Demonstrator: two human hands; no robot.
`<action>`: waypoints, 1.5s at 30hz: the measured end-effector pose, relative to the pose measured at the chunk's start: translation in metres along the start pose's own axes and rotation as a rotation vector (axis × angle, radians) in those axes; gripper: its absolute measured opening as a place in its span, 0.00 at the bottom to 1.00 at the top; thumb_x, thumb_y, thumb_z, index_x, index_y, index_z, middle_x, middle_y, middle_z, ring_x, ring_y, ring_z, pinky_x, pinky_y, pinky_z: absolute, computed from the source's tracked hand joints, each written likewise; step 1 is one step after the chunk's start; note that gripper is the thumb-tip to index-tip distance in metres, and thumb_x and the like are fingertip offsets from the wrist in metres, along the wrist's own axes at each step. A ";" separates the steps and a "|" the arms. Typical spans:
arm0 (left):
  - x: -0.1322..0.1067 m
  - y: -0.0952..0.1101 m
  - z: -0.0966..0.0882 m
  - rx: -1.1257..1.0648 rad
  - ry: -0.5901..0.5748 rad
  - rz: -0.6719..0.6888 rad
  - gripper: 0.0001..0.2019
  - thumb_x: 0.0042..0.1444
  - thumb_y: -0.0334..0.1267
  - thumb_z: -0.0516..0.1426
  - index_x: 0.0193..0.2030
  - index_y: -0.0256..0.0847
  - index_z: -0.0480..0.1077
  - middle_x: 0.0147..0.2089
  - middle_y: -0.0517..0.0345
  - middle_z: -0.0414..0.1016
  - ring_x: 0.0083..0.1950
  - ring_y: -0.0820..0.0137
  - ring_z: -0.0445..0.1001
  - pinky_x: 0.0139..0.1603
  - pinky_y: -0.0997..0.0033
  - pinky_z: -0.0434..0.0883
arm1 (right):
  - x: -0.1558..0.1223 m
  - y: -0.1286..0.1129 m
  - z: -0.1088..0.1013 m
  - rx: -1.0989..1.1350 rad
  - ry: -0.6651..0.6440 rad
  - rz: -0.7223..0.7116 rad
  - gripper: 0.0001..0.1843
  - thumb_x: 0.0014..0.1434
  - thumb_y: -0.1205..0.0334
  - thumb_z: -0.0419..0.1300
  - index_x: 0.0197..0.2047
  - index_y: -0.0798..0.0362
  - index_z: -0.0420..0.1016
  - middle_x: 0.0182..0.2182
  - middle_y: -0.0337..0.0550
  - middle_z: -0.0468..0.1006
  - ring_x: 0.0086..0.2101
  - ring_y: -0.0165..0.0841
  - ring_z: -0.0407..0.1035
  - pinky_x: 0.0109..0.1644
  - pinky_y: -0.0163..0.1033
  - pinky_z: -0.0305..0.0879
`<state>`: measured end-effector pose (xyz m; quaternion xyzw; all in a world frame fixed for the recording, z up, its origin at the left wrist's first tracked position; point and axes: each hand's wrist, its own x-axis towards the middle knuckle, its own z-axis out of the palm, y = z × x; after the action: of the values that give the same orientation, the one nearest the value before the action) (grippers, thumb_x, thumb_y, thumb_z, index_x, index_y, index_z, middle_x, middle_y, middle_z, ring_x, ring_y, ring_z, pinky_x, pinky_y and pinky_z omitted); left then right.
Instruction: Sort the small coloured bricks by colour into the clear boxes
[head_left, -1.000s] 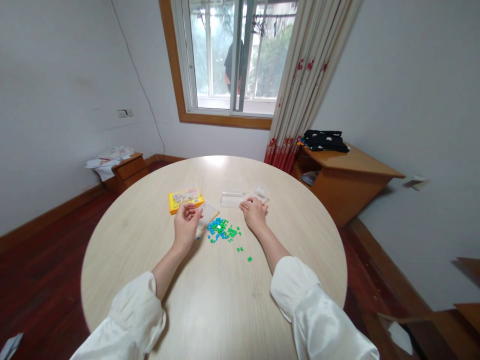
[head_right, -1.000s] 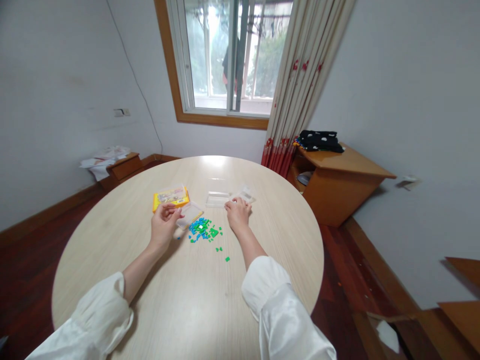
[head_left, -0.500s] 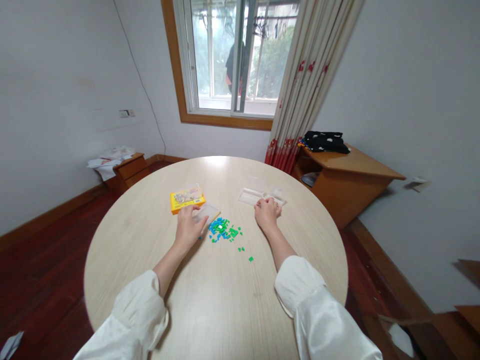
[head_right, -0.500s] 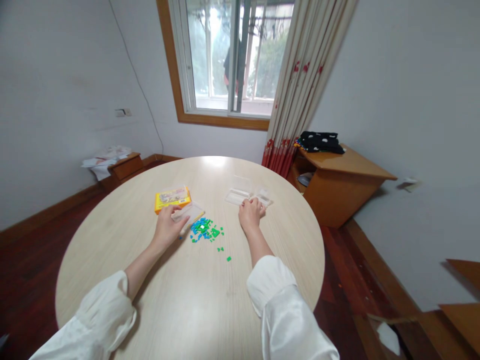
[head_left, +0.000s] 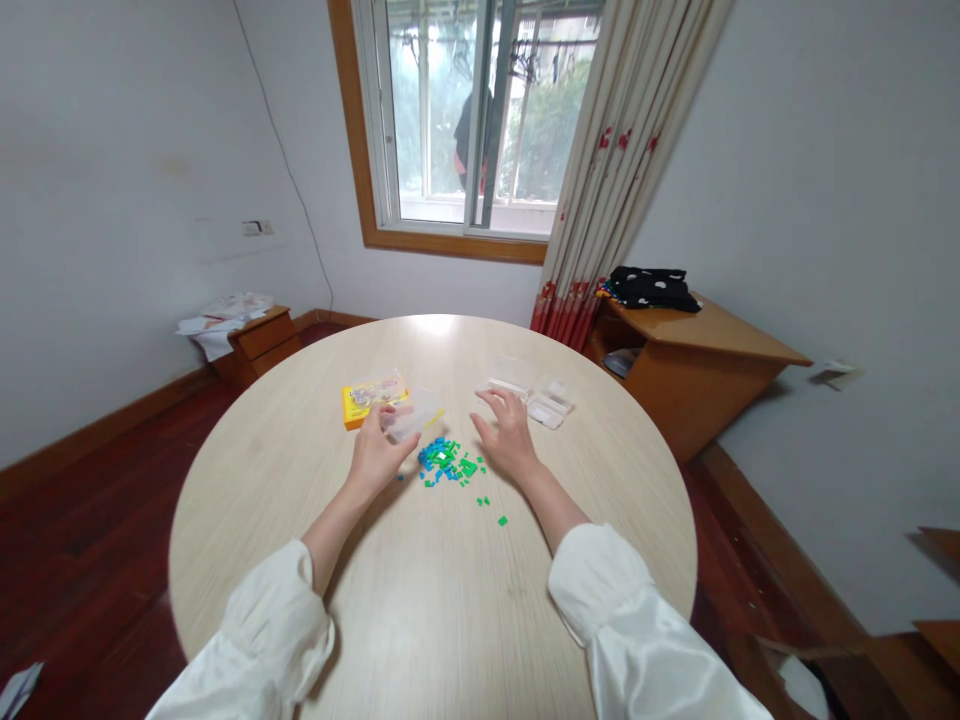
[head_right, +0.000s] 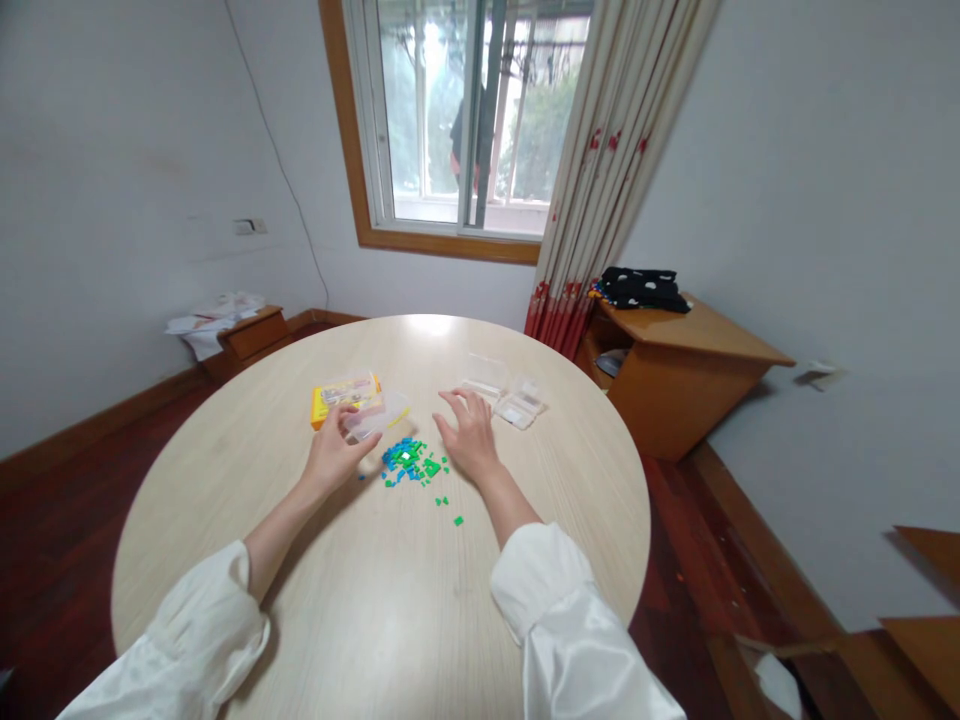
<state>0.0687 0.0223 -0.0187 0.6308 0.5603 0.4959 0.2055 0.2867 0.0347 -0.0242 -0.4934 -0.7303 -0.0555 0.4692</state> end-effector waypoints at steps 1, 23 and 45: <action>0.000 0.001 0.001 -0.099 -0.013 -0.013 0.22 0.41 0.41 0.62 0.42 0.41 0.61 0.44 0.51 0.70 0.43 0.64 0.71 0.44 0.64 0.68 | -0.001 -0.008 0.001 0.080 -0.033 -0.052 0.20 0.59 0.58 0.55 0.55 0.49 0.67 0.51 0.50 0.68 0.53 0.39 0.61 0.57 0.49 0.56; -0.015 0.022 0.017 -0.706 -0.156 -0.222 0.33 0.36 0.38 0.66 0.53 0.35 0.65 0.45 0.46 0.75 0.47 0.62 0.75 0.52 0.57 0.69 | -0.009 -0.033 0.011 0.401 -0.114 0.148 0.17 0.63 0.57 0.48 0.35 0.54 0.76 0.30 0.43 0.79 0.30 0.31 0.73 0.35 0.35 0.71; -0.007 0.011 0.009 -0.628 -0.121 -0.134 0.20 0.43 0.37 0.61 0.45 0.40 0.66 0.49 0.48 0.74 0.29 0.75 0.73 0.35 0.70 0.71 | -0.010 -0.025 0.014 0.459 0.150 0.146 0.17 0.65 0.52 0.43 0.42 0.52 0.68 0.36 0.44 0.74 0.31 0.30 0.72 0.36 0.39 0.74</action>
<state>0.0830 0.0158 -0.0164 0.5266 0.4069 0.5914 0.4553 0.2593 0.0229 -0.0298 -0.4199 -0.6493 0.1095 0.6246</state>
